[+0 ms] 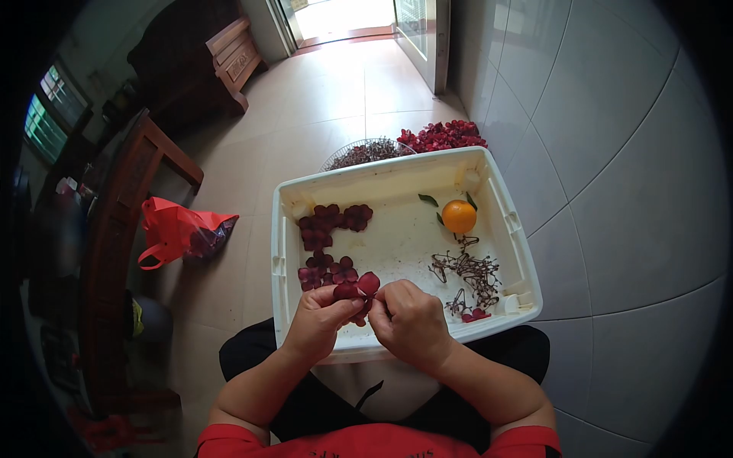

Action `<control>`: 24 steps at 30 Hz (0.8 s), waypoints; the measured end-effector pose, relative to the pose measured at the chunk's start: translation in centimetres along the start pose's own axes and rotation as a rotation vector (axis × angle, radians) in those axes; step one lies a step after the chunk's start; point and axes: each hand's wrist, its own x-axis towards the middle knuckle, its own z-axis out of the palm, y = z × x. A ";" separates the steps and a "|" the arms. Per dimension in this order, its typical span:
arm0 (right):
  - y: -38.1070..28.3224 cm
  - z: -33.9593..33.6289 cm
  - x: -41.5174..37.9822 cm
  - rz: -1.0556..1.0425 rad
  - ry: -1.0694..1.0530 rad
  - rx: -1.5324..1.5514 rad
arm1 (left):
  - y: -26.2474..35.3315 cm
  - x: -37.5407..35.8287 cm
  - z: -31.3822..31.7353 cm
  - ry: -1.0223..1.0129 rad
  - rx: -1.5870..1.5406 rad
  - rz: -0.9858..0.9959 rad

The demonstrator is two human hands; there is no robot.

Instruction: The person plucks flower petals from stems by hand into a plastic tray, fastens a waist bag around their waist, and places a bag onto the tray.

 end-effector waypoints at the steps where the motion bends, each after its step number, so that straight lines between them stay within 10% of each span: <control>1: -0.1 0.0 0.0 0.001 0.000 0.000 | 0.0 0.0 0.1 0.000 0.000 -0.001; 10: -0.3 0.5 0.1 -0.076 0.087 -0.152 | 0.0 -1.1 0.7 0.060 0.702 0.472; 24: -1.4 -0.9 -0.2 -0.072 0.170 0.095 | 0.0 -2.1 1.7 0.068 0.915 0.914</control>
